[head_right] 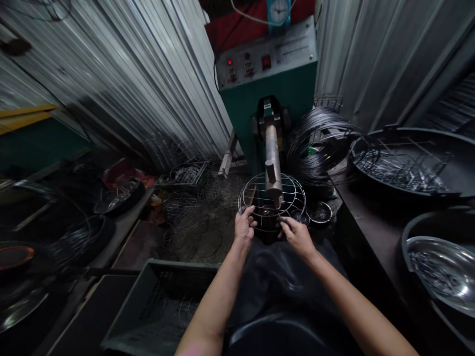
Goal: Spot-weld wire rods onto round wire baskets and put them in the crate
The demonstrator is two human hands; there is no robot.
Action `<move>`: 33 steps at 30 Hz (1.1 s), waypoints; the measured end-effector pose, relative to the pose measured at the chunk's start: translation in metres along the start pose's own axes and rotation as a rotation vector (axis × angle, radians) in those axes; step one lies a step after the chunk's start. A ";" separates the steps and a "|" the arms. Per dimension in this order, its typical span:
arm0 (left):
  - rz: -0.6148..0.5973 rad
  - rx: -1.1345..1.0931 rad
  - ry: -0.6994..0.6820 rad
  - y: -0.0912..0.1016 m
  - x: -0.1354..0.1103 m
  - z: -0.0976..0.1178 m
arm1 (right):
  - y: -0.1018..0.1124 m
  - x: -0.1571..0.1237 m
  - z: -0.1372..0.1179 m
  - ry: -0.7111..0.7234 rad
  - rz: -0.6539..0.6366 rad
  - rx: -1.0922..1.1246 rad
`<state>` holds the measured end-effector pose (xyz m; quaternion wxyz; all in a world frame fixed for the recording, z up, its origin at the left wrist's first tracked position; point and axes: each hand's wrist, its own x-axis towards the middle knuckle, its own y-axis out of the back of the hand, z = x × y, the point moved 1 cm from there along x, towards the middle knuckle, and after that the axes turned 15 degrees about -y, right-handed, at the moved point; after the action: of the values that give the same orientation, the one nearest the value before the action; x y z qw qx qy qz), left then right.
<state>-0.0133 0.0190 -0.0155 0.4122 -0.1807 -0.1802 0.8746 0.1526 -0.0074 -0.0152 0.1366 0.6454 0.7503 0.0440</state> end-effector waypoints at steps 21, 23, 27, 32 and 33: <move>0.050 0.047 -0.062 0.000 -0.005 0.008 | 0.000 0.000 -0.006 0.058 0.002 0.005; 0.041 0.042 -0.060 -0.002 -0.003 0.007 | 0.000 0.002 -0.006 0.058 0.007 0.006; 0.038 0.030 -0.035 -0.007 0.001 0.004 | 0.000 0.009 -0.004 0.055 0.015 0.031; 0.085 0.050 -0.006 -0.009 0.009 -0.001 | 0.000 0.017 -0.003 0.042 0.006 0.034; 0.084 0.050 -0.004 -0.009 0.011 -0.003 | 0.000 0.018 -0.004 0.038 -0.001 0.037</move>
<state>-0.0126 0.0328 -0.0156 0.3794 -0.1759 -0.1513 0.8957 0.1493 0.0103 -0.0144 0.1101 0.6465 0.7537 0.0424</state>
